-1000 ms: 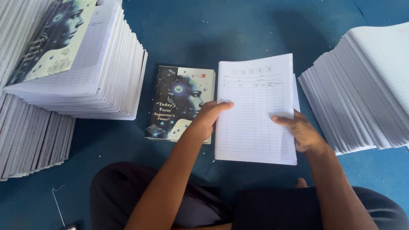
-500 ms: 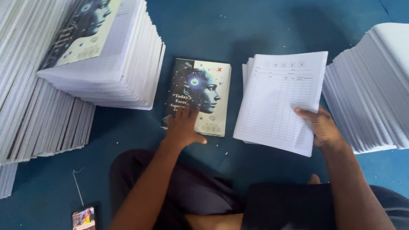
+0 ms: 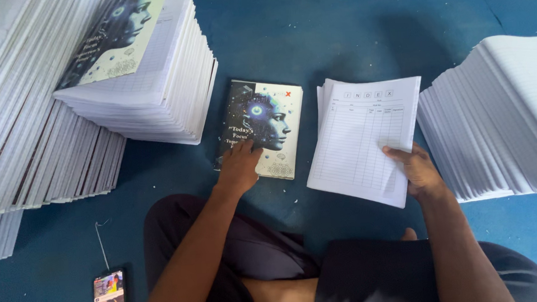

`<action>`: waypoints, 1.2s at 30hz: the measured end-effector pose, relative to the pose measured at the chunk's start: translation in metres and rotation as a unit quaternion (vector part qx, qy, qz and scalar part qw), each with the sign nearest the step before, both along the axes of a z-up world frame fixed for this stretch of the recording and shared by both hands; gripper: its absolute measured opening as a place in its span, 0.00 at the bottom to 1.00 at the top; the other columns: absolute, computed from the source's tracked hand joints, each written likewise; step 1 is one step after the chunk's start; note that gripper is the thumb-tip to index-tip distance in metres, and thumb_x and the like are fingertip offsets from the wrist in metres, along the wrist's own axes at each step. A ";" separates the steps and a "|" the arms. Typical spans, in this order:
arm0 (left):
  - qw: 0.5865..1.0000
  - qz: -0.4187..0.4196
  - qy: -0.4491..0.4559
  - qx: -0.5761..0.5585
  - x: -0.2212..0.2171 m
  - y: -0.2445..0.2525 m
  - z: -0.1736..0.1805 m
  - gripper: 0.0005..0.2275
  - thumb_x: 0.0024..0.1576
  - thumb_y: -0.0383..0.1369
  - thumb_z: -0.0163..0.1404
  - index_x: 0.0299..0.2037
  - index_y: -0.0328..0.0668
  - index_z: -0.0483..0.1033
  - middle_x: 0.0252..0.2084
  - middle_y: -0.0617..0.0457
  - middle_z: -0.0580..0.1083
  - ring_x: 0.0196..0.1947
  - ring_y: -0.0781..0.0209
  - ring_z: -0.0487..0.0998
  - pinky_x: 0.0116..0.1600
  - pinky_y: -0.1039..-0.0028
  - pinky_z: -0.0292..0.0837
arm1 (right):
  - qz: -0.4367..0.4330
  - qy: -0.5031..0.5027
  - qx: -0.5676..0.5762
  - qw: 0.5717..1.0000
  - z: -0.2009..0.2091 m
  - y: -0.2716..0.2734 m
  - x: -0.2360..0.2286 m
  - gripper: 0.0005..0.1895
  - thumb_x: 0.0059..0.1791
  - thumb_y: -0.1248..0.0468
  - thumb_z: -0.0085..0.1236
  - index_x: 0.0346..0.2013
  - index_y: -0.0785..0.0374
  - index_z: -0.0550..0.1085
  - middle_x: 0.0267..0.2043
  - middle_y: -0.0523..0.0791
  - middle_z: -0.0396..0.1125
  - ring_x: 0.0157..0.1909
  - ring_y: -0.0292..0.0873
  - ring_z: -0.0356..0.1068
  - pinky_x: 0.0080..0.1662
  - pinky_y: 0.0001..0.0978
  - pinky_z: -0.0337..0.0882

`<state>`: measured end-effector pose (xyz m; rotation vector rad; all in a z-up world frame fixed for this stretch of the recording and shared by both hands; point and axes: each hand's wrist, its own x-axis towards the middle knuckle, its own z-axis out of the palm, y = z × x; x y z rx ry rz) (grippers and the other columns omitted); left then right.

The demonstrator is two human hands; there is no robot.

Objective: The person sits on the floor and assembles notebooks by inserting loose index pages into printed covers. They repeatedly pick a cover, insert a page, and place the completed unit onto a growing stack.

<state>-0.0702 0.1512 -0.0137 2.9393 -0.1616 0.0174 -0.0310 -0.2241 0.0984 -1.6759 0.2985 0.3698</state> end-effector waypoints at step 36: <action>0.924 0.171 -0.209 -0.271 -0.007 0.013 0.083 0.08 0.54 0.31 0.59 0.29 0.37 0.75 0.33 0.47 0.77 0.36 0.44 0.78 0.41 0.56 0.71 | -0.010 -0.032 0.022 0.999 -0.020 -0.005 0.000 0.40 0.47 0.60 0.54 0.68 0.79 0.53 0.53 0.69 0.66 0.53 0.63 0.73 0.51 0.54 0.76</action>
